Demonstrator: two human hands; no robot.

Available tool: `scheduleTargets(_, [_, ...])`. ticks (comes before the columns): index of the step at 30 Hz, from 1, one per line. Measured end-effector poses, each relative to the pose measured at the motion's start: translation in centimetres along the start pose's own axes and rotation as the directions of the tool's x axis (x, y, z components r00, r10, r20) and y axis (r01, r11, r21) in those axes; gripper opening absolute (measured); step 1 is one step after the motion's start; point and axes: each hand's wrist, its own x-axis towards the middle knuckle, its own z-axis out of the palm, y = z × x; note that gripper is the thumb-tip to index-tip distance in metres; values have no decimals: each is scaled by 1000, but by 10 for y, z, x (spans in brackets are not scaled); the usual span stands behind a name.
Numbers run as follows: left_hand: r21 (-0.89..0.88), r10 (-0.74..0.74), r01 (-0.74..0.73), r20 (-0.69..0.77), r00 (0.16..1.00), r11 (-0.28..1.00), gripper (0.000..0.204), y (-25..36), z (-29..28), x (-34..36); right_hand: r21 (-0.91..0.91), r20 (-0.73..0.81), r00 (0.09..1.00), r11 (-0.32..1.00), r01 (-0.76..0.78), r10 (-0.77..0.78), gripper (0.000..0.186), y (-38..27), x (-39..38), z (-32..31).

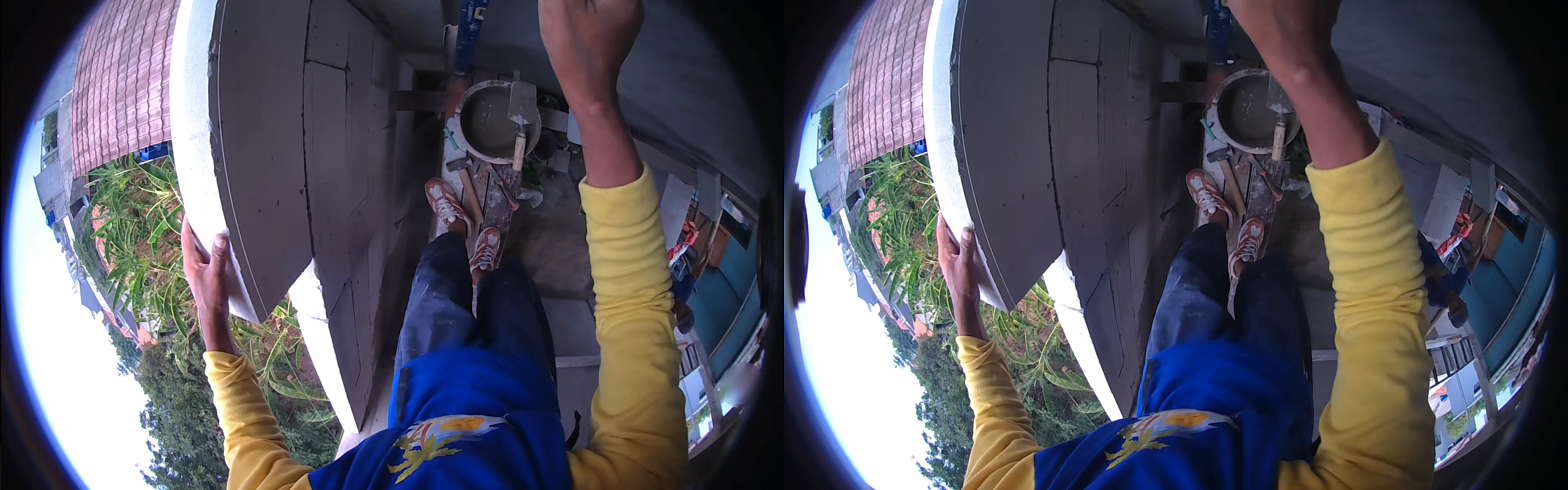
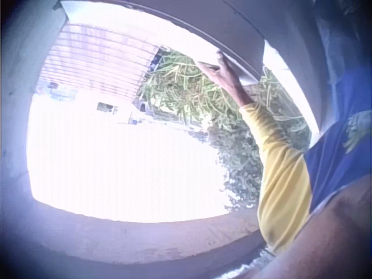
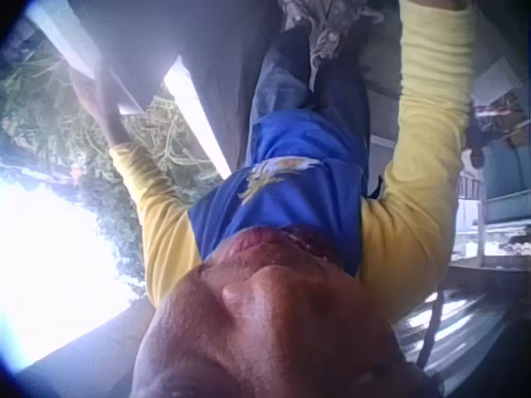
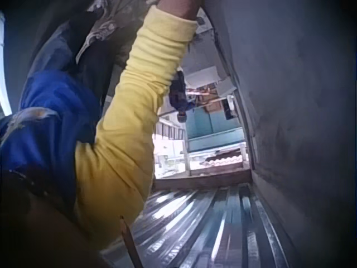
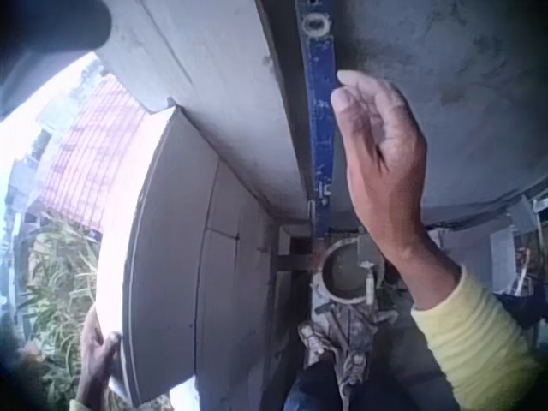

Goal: The person installs white roof tiles along a curved roof edge. They apply cement with a trowel, position each tile, tap it into place with a hammer, and secure it with nails. The person also uses a string line to align the tiles.

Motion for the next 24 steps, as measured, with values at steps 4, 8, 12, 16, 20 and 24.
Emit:
scheduleTargets(4, [-47,18,-16,40,999,999,92,-4,-2,3,-417,487,323,541,-730,812,23,59,-345,-91])
scheduleTargets(8, [97,27,-22,-49,998,995,86,-7,-6,23,-765,398,-51,301,-569,916,41,144,-651,-185])
scheduleTargets(12, [-126,14,-13,9,1000,992,64,-13,-20,10,-874,434,-83,397,-279,897,63,180,-743,-172])
scheduleTargets(16, [94,131,-120,-125,983,988,66,-4,-20,-1,-868,468,-28,453,-201,883,73,180,-755,-136])
scheduleTargets(20, [62,91,-89,-27,995,994,69,-5,-21,22,-887,357,-14,335,-318,934,73,198,-738,-157])
scheduleTargets(24, [99,129,-116,-143,981,988,75,2,21,23,-928,249,-115,203,-313,962,62,142,-660,-158])
